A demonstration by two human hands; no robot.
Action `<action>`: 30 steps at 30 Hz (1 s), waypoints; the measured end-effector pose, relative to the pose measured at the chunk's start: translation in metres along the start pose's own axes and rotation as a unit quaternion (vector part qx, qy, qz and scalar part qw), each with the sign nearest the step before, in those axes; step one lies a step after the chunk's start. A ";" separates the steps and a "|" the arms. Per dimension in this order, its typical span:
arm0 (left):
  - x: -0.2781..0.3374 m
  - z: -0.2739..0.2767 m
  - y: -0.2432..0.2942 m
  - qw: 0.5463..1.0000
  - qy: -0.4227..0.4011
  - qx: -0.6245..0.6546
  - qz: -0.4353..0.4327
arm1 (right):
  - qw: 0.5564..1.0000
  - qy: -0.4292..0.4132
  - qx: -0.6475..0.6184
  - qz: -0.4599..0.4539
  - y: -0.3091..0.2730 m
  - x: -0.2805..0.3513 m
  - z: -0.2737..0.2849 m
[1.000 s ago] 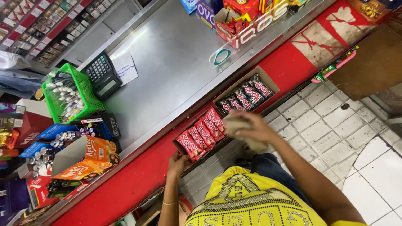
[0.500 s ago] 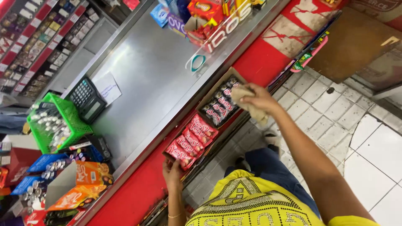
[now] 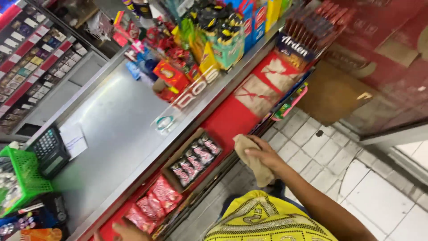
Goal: Cleaning individual snack bars with a cloth and organizing them neatly on a display shelf at a store counter.
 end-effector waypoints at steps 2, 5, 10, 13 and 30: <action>0.022 0.003 0.088 0.998 0.011 -0.007 -0.062 | 0.997 0.045 -0.051 -0.044 -0.016 0.011 0.046; 0.070 -0.034 0.185 0.973 0.008 0.204 -0.111 | 0.974 -0.039 -0.220 -0.039 -0.045 0.013 0.086; 0.219 -0.180 0.298 0.838 -0.321 0.426 0.112 | 0.921 0.192 -0.337 -0.034 -0.062 0.028 0.202; 0.291 -0.190 0.399 0.814 -0.418 0.403 -0.019 | 0.926 0.207 -0.314 0.018 -0.080 0.020 0.252; 0.332 -0.292 0.697 0.750 -0.421 0.433 -0.271 | 0.879 0.384 -0.030 0.283 -0.237 -0.083 0.343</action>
Point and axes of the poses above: each hand's wrist, its own x-axis away from the middle knuckle, its own z-axis out of the back of the hand, y = z × x, the point moved 10 cm from there along -x, towards the middle knuckle, and after that the axes turned 14 degrees about -x, right-handed, at the moved point
